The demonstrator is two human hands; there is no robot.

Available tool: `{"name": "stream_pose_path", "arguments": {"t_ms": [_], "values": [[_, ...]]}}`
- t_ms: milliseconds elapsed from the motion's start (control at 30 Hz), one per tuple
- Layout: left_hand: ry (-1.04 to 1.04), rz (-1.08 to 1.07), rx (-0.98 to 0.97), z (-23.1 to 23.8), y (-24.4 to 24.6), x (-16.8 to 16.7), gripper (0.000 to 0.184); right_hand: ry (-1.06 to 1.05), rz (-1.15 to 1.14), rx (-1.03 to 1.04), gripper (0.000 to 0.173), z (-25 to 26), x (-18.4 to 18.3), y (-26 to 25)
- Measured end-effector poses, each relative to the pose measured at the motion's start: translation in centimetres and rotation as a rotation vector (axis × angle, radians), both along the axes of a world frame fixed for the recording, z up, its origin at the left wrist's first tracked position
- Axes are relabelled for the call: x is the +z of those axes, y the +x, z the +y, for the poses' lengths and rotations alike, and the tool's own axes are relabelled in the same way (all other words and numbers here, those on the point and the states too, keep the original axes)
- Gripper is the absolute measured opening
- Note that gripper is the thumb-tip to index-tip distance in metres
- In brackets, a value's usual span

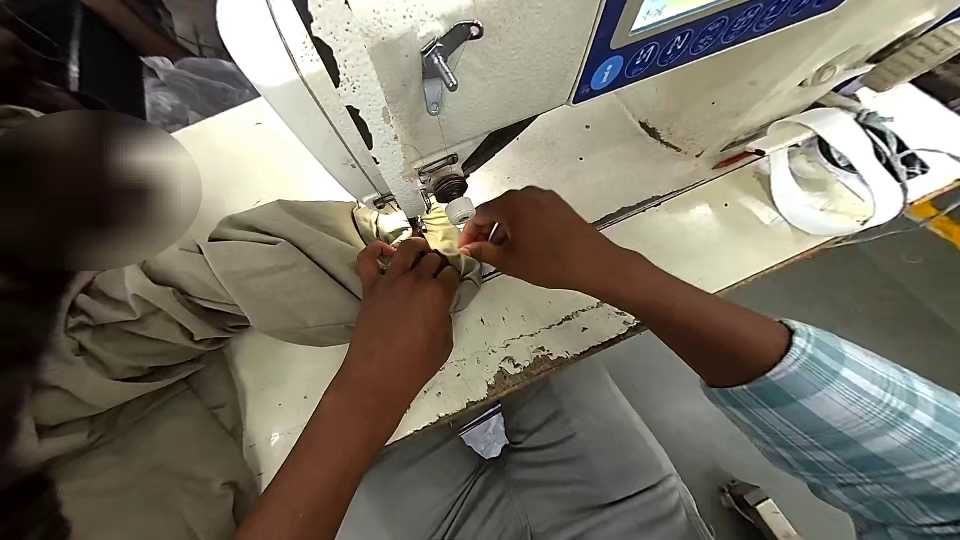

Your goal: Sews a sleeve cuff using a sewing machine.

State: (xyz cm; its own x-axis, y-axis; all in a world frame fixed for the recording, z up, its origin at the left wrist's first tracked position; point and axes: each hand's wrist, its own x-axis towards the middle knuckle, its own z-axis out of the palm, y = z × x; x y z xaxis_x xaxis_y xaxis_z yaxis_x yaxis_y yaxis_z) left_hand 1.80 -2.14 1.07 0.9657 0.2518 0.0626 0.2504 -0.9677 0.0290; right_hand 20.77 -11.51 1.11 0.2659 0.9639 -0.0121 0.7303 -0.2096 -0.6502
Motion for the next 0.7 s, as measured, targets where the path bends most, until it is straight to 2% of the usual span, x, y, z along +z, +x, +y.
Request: {"name": "stream_pose_path", "arguments": {"t_ms": [133,200,333,433,567,633,700], "values": [[-0.003,-0.002,0.018,-0.1,0.1,-0.1,0.028,0.030,0.093,-0.002,0.020,0.4,0.1,0.5],[-0.004,0.003,0.026,-0.3,0.0,-0.2,0.029,0.042,0.065,0.054,0.026,0.7,0.6,0.2],[-0.005,0.009,0.030,-0.3,0.1,-0.2,0.034,-0.076,-0.072,0.190,0.017,1.2,1.2,-0.3],[-0.008,0.014,0.033,-0.2,0.1,-0.2,0.037,-0.091,0.061,0.116,0.007,1.5,1.3,0.0],[-0.005,0.009,0.037,-0.2,0.0,-0.2,0.035,-0.057,0.333,0.018,0.014,1.3,0.6,0.3],[-0.009,-0.010,0.026,-0.2,0.0,-0.2,0.034,-0.048,0.356,-0.018,0.014,1.3,0.4,0.1],[-0.006,-0.015,0.026,-0.3,-0.1,-0.2,0.034,-0.052,0.274,-0.030,0.015,1.5,0.6,-0.1]]}}
